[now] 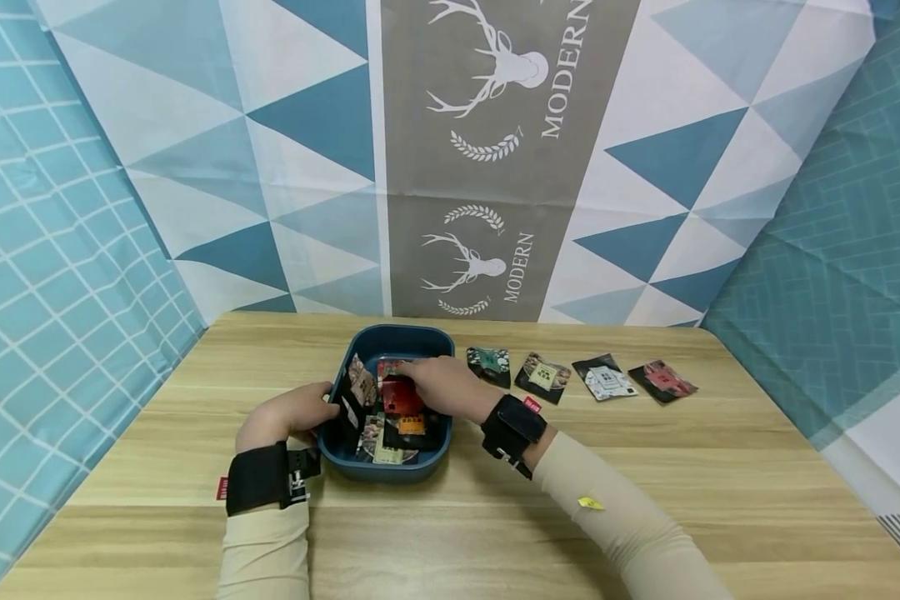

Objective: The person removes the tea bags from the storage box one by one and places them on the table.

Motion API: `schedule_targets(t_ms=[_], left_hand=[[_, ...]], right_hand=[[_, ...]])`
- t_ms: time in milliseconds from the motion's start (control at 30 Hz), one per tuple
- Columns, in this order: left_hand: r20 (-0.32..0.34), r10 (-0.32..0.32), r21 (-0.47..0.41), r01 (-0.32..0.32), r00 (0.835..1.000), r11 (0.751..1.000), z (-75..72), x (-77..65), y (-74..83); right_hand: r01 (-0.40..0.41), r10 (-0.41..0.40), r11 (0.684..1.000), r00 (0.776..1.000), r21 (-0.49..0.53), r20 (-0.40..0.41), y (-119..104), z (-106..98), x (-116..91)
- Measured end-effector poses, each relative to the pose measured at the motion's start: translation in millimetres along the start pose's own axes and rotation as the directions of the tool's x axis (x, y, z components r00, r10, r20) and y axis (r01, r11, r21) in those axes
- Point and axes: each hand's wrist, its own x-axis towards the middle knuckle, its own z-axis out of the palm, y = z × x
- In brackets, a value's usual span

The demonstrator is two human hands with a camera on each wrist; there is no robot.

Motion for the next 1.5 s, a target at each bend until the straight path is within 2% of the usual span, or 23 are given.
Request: schedule_targets(t_ms=[167, 267, 433, 633, 867, 1167, 1267, 1400, 1500], left_hand=[[-0.002, -0.008, 0.007, 0.008, 1.0, 1.0, -1.2, 0.0, -1.9], [-0.007, -0.007, 0.016, 0.007, 1.0, 1.0, -2.6, 0.4, -2.4], [-0.004, 0.0, 0.007, 0.0, 1.0, 1.0, -3.5, 1.1, -2.1], [-0.005, -0.007, 0.009, 0.007, 1.0, 1.0, -2.1, 1.9, -3.2], [0.005, -0.006, 0.006, 0.006, 1.0, 1.0, -0.6, 3.2, -2.2], [0.001, -0.004, 0.011, 0.004, 1.0, 1.0, -1.0, 1.8, 0.0], [-0.002, -0.003, 0.018, 0.003, 1.0, 1.0, -1.4, 1.7, -0.1], [-0.002, -0.003, 0.019, 0.003, 1.0, 1.0, -1.0, 1.8, -1.0], [-0.003, -0.004, 0.019, 0.004, 1.0, 1.0, -0.2, 1.8, -1.3]], right_hand=[[0.088, -0.095, 0.994, 0.99, -0.071, -0.104, -6, -12, -14], [0.108, -0.123, 0.989, 0.98, -0.103, -0.154, -8, -21, -22], [0.104, -0.127, 0.987, 0.969, -0.119, -0.209, -10, -32, -35], [0.125, -0.153, 0.985, 0.953, -0.119, -0.263, -8, -35, -58], [0.076, -0.105, 0.992, 0.941, -0.101, -0.321, 5, -43, -86], [-0.045, 0.011, 0.994, 0.952, -0.103, -0.307, 23, -42, -119], [-0.083, 0.049, 0.99, 0.959, -0.111, -0.28, 26, -38, -125], [-0.107, 0.077, 0.987, 0.971, -0.123, -0.226, 32, -31, -128], [-0.098, 0.069, 0.987, 0.975, -0.13, -0.211, 37, -23, -129]])
